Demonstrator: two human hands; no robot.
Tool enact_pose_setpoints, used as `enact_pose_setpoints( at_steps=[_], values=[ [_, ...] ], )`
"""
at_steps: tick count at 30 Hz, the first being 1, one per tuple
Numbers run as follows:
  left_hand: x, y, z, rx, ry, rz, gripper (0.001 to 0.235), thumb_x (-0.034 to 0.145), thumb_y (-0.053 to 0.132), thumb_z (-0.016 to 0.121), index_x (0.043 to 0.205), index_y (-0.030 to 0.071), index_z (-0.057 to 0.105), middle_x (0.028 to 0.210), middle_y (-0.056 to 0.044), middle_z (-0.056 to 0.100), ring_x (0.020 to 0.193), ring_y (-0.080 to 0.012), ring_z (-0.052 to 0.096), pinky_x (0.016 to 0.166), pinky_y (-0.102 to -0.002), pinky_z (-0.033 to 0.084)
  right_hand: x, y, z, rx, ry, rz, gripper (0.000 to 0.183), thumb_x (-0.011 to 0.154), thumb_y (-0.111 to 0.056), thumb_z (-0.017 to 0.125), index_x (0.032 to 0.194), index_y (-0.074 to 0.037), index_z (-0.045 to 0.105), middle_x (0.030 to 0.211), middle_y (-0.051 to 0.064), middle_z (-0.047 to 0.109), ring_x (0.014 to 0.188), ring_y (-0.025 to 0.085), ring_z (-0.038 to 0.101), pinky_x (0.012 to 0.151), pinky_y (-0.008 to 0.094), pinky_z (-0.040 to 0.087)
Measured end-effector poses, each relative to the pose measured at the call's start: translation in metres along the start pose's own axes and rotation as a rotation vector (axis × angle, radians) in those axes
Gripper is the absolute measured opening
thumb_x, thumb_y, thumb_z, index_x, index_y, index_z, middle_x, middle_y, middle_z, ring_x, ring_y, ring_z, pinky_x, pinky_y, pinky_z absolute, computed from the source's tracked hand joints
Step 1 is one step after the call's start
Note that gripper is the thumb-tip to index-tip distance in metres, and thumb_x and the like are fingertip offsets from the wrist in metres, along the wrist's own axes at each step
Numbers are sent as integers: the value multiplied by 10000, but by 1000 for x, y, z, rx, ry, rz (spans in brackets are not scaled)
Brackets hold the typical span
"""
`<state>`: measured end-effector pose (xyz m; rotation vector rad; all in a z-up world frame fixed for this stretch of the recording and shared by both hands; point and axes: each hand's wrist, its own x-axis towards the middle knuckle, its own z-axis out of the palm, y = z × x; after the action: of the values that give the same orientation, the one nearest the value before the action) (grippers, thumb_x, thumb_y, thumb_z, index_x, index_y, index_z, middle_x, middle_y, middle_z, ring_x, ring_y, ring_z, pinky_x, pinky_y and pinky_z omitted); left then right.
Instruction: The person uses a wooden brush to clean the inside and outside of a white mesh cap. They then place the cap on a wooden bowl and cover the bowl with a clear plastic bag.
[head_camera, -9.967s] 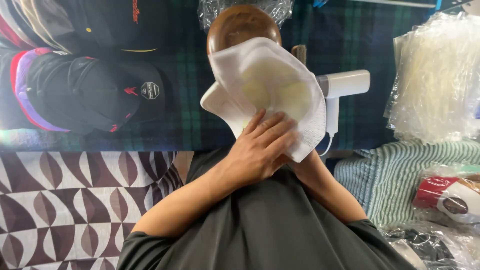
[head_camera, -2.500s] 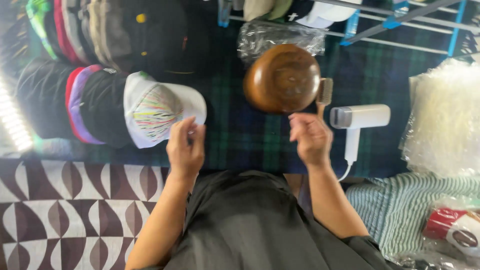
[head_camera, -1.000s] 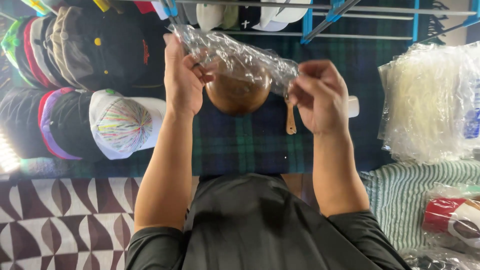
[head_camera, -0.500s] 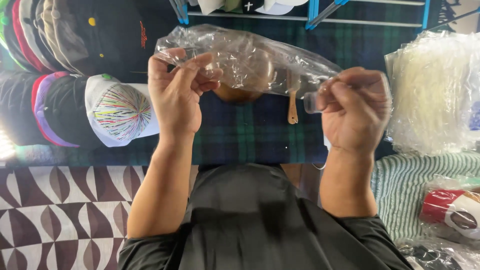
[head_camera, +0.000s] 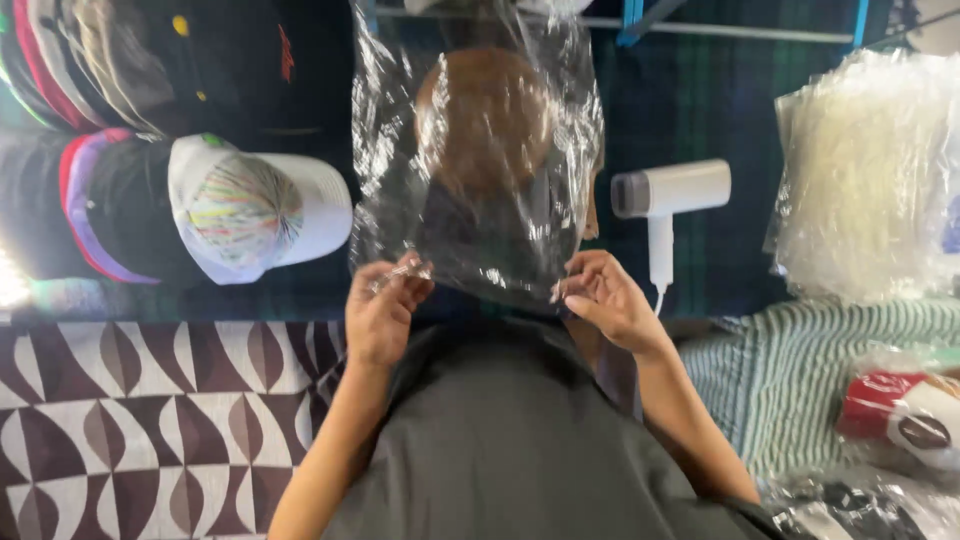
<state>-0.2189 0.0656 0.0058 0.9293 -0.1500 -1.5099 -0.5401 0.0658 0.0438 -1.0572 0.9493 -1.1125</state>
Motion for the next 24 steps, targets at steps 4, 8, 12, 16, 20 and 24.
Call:
enact_pose_setpoints(
  at_steps=[4,8,12,16,20,24],
  values=[
    [-1,-21,-21,4,87,-113,127,1015,2,557,1028,119,603,1263,-164,734,1112,-349,730,943,-493,585,43,28,-39,165,171,4,272,1035,-371,616,1116,-140,498,1248,44,628,1140,226,702,925,433,606],
    [-5,-14,-19,-85,-4,-90,223,949,43,633,1159,113,605,1260,-238,706,1101,-427,715,943,-596,581,109,15,-40,53,370,78,689,1061,-372,633,1525,5,290,1248,173,525,852,258,713,589,357,608],
    [-5,-17,-28,52,137,-17,59,1024,160,638,1064,119,626,1055,-242,754,960,-411,763,855,-571,629,133,5,-18,19,388,109,366,984,-116,727,1298,-2,578,933,74,679,754,207,758,587,270,601],
    [-11,-23,-66,144,164,10,78,1018,134,660,975,69,655,992,-236,765,911,-369,781,854,-525,635,134,13,-39,-14,434,77,289,870,13,777,1124,-12,642,804,30,610,581,116,591,477,239,421],
    [-21,-23,-79,241,177,-158,261,1033,119,596,1175,-97,632,1168,-337,696,1023,-432,728,906,-575,597,154,7,-50,125,323,152,407,945,-210,708,1305,-76,572,1009,107,633,775,210,686,603,291,521],
    [-25,-7,-58,309,212,-337,236,1022,128,558,1139,-57,644,1269,-229,693,1095,-390,700,970,-480,604,194,-40,-37,-361,235,224,596,973,-365,658,1480,-111,477,1179,71,671,1028,181,697,806,276,540]
  ],
)
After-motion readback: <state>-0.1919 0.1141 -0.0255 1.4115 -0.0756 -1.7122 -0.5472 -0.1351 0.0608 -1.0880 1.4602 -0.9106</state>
